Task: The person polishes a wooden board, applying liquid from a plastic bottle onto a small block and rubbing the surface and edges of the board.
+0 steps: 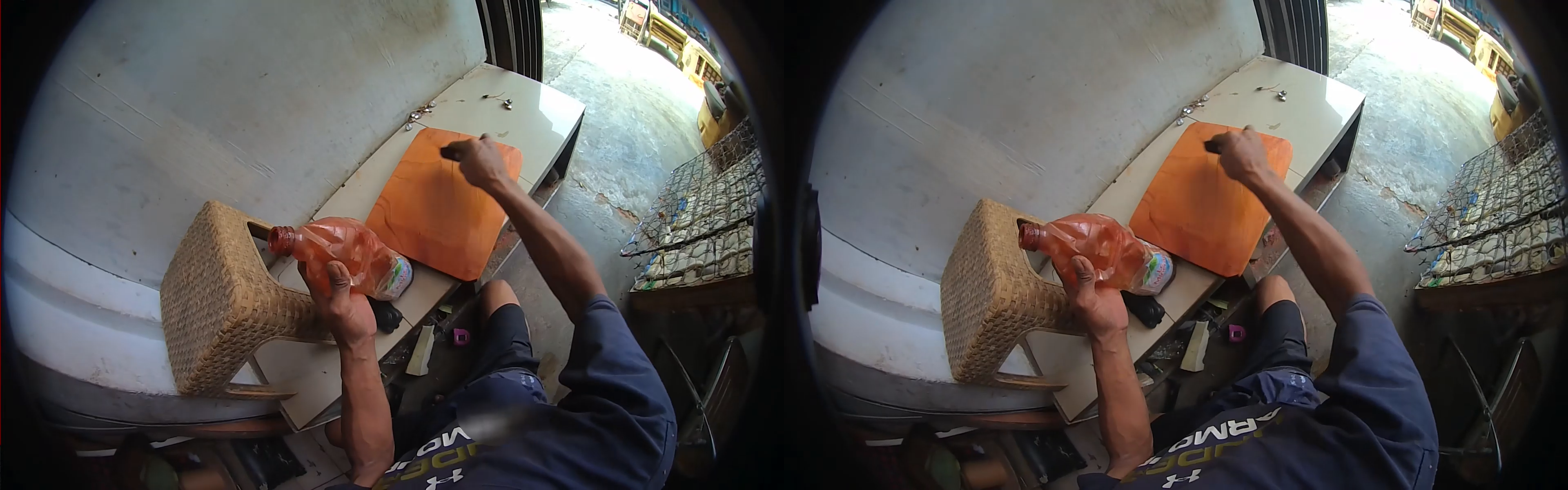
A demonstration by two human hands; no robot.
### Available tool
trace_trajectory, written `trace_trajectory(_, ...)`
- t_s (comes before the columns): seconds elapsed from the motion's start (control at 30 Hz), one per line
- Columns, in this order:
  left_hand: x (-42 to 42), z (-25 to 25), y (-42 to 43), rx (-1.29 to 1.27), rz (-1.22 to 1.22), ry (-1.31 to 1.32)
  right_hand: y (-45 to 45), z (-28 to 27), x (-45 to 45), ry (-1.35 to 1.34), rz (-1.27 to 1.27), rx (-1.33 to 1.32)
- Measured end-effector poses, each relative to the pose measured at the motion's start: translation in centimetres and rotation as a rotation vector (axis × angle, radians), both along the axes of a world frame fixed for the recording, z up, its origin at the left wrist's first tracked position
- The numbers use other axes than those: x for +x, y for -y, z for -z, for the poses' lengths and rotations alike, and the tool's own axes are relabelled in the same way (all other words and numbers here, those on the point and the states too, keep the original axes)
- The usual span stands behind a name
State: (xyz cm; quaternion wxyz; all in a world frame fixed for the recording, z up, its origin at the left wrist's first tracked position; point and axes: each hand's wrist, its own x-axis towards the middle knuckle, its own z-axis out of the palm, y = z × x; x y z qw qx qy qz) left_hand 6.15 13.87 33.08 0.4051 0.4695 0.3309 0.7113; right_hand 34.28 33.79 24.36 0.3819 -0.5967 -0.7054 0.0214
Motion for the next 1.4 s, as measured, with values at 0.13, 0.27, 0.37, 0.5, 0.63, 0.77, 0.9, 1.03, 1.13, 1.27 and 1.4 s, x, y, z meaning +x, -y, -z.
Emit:
trace_trajectory(0.13, 0.3, -0.1, -0.3, 0.0, -0.018, -0.003, 3.1, -1.8, 9.2, -0.127, 0.192, -0.328)
trace_trajectory(0.27, 1.5, -0.4, -0.1, 0.01, -0.022, -0.041, 11.5, -1.0, 4.6, 0.05, -0.034, -0.118)
trace_trajectory(0.37, 1.5, -0.2, -0.2, 0.022, -0.035, -0.045, 18.8, -0.9, -1.9, 0.123, -0.097, -0.058)
trace_trajectory(0.5, 0.8, -0.5, 0.6, -0.005, -0.088, -0.081, 21.9, -2.6, -3.6, -0.251, -0.261, -0.14)
trace_trajectory(0.63, 1.9, -3.3, 2.3, 0.111, -0.044, -0.275, 22.8, -9.5, -1.6, -0.531, -0.118, -0.05)
trace_trajectory(0.77, 3.9, -5.0, 2.3, 0.232, -0.071, -0.656, 25.3, -18.4, 0.1, -0.579, -0.222, 0.26)
trace_trajectory(0.9, 5.6, -6.1, 2.2, 0.351, -0.186, -0.969, 26.8, -21.1, 1.0, -0.315, -0.273, 0.417)
trace_trajectory(1.03, 6.6, -6.6, 2.2, 0.419, -0.295, -1.178, 27.6, -20.6, 2.2, -0.181, -0.289, 0.366)
trace_trajectory(1.13, 7.6, -7.6, 2.5, 0.484, -0.344, -1.366, 28.3, -18.4, 3.1, -0.194, -0.237, 0.328)
trace_trajectory(1.27, 10.0, -8.8, 3.0, 0.506, -0.317, -1.517, 28.5, -14.6, 5.5, -0.275, -0.141, 0.247)
trace_trajectory(1.4, 12.2, -9.5, 2.7, 0.585, -0.246, -1.625, 29.1, -11.8, 7.4, -0.48, -0.113, 0.196)
